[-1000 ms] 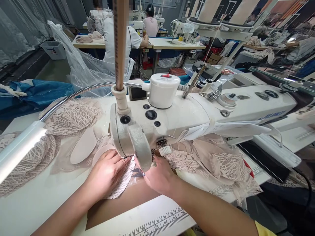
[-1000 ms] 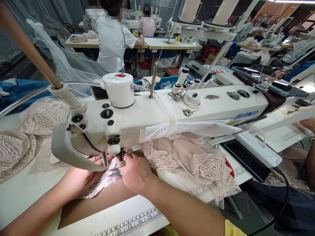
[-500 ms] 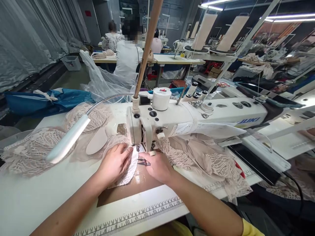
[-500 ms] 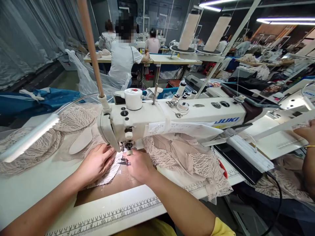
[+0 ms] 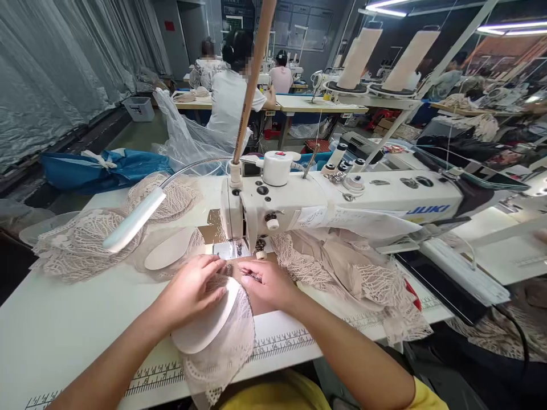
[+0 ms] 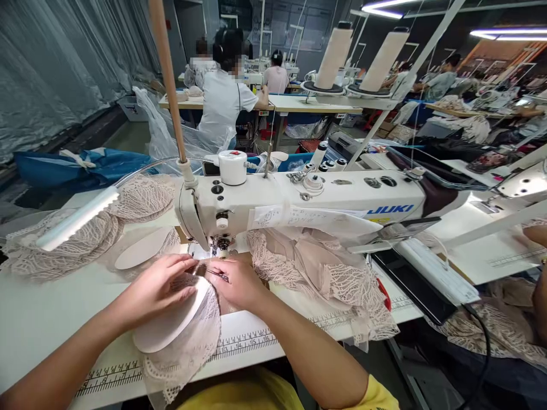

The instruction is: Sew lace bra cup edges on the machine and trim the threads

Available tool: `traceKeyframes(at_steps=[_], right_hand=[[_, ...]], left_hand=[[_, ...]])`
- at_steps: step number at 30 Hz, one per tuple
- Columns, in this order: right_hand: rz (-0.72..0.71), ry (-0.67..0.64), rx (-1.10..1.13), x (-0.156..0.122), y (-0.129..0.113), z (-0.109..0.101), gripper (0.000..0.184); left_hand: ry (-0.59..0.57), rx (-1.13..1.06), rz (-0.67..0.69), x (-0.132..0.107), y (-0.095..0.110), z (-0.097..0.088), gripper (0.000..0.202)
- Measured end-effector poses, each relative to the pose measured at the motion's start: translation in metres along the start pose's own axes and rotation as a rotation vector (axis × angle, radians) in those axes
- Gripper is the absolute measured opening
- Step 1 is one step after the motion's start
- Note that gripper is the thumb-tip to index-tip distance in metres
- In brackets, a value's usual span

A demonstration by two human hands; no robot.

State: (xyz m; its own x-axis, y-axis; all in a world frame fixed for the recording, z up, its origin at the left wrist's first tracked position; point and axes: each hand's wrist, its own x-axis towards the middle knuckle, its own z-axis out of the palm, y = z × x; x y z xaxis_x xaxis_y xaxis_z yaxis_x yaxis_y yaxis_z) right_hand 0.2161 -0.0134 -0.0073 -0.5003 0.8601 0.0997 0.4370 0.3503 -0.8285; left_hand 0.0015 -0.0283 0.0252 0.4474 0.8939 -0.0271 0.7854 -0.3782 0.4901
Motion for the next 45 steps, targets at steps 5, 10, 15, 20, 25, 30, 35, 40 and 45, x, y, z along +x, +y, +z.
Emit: traceKeyframes(at_steps=[5,10,15,20,25,30,35,40,45], right_hand=[[0.026,-0.059,0.130,-0.002,-0.001,0.001,0.027],[0.069,-0.073,0.179,0.001,-0.003,-0.002,0.010],[0.259,-0.034,0.198,0.002,-0.001,-0.005,0.022],[0.349,-0.007,0.169,0.001,0.004,-0.004,0.024],[0.383,-0.045,0.165,0.001,-0.001,-0.007,0.024],[0.375,-0.050,0.151,0.001,-0.007,-0.009,0.024],[0.340,0.025,0.024,0.001,-0.003,-0.005,0.026],[0.000,0.171,-0.295,-0.006,-0.005,0.000,0.045],[-0.275,0.096,-0.390,-0.008,-0.015,0.011,0.039]], left_hand=[[-0.189,-0.148,-0.043,0.013,-0.008,0.005,0.029],[-0.301,-0.710,-0.123,0.010,-0.012,0.009,0.033],[-0.422,-0.986,-0.123,0.011,-0.029,0.005,0.033],[-0.475,-0.997,-0.156,0.009,-0.050,0.000,0.037],[-0.433,-0.932,-0.151,0.006,-0.058,-0.001,0.032],[-0.446,-0.930,-0.180,0.006,-0.060,0.002,0.031],[-0.446,-0.938,-0.176,0.007,-0.060,0.001,0.033],[-0.437,-0.963,-0.193,0.006,-0.054,0.000,0.034],[-0.432,-1.039,-0.228,0.004,-0.048,0.000,0.032]])
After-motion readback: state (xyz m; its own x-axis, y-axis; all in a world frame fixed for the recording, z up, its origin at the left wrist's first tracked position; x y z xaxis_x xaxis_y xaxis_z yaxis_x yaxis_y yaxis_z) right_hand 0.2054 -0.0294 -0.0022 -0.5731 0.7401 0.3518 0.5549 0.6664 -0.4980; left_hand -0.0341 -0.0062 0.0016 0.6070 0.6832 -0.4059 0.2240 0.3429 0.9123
